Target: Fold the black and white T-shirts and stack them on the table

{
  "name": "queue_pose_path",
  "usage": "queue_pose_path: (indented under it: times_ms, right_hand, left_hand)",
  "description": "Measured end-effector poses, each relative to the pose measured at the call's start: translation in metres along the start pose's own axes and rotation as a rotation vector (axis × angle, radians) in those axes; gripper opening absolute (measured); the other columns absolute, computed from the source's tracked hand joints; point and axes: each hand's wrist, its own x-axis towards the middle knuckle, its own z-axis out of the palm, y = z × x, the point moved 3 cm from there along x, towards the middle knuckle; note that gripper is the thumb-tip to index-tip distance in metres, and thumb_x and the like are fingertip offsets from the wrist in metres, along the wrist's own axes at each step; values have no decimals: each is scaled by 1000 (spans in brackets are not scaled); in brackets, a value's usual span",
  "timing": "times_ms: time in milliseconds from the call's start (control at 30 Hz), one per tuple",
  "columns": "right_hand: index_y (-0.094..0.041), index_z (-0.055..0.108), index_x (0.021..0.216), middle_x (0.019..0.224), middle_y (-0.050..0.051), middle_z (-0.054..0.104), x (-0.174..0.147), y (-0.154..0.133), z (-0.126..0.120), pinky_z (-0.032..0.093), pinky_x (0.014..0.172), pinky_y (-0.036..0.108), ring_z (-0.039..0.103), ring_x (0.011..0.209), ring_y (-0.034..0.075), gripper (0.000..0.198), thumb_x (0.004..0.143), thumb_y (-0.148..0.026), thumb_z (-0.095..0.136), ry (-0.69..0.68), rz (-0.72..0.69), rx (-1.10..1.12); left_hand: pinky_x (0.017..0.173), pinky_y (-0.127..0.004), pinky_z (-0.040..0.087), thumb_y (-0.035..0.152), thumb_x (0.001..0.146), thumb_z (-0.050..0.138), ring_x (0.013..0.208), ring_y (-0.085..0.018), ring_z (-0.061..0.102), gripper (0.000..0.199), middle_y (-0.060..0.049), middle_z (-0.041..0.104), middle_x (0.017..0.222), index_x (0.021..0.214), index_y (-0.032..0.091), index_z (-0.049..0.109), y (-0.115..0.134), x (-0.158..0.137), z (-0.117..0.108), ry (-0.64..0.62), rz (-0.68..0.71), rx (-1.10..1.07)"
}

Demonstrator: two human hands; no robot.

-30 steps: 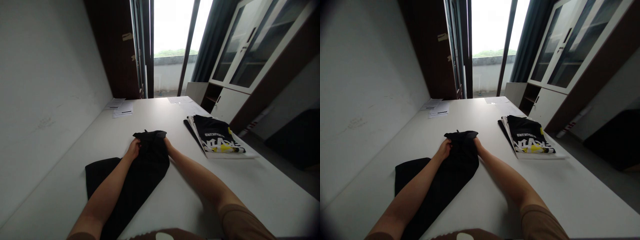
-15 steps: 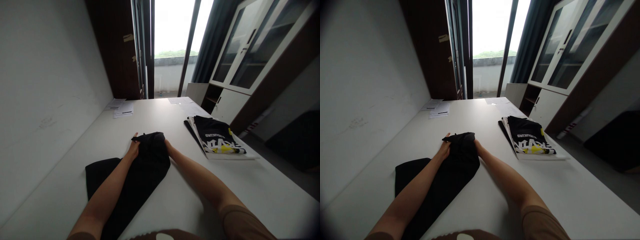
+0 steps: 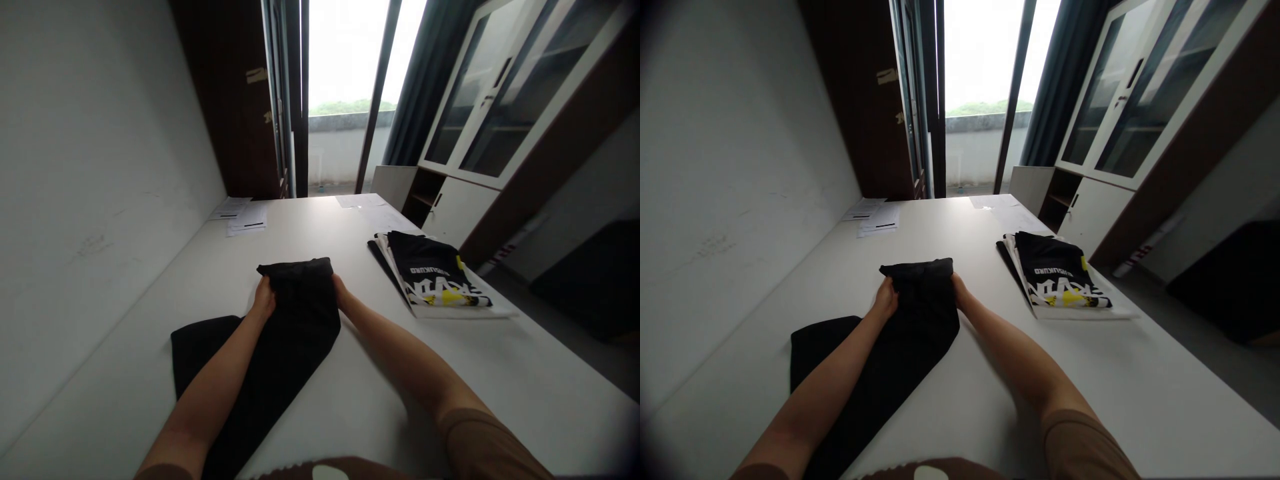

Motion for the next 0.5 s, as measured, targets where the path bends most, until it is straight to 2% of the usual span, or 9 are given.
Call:
queue_pose_path:
  times_ms: [100, 233, 333, 433, 500]
  right_hand:
    - [-23, 65, 75, 70, 1, 67, 3, 0, -1, 53, 79, 39, 64, 83, 25, 34, 72, -55, 77, 42, -11, 36]
    - [-24, 64, 81, 79, -1, 68, 8, -6, -4, 50, 78, 34, 62, 83, 21, 28, 76, -50, 72, 67, -130, 5]
    - [-24, 63, 83, 77, -3, 66, 9, -10, -9, 48, 72, 31, 59, 78, 19, 24, 77, -46, 69, 78, -181, -47]
    - [-24, 61, 81, 70, -4, 61, 9, -11, -13, 44, 65, 29, 55, 70, 17, 23, 77, -45, 67, 102, -188, -118]
    - [-24, 62, 82, 71, -4, 63, 10, -11, -15, 45, 66, 29, 56, 71, 17, 23, 76, -45, 67, 98, -191, -154]
  left_hand:
    - [93, -33, 59, 38, 97, 62, 101, -21, 73, 24, -6, 77, 110, 111, 20, 71, 6, 2, -2, 39, -11, -73]
    - [90, -36, 61, 45, 98, 59, 99, -23, 73, 33, -8, 77, 106, 107, 16, 73, 14, 3, -10, 113, -87, -87]
    - [90, -36, 61, 49, 96, 62, 99, -24, 73, 35, -8, 78, 104, 106, 17, 73, 20, 4, -14, 144, -77, -76]
    - [91, -37, 60, 54, 92, 64, 99, -25, 72, 39, -7, 78, 98, 100, 17, 73, 24, 4, -12, 100, -58, -59]
    - [94, -38, 58, 57, 89, 65, 97, -24, 72, 41, -5, 77, 95, 98, 18, 72, 24, 2, -8, 43, -50, -16]
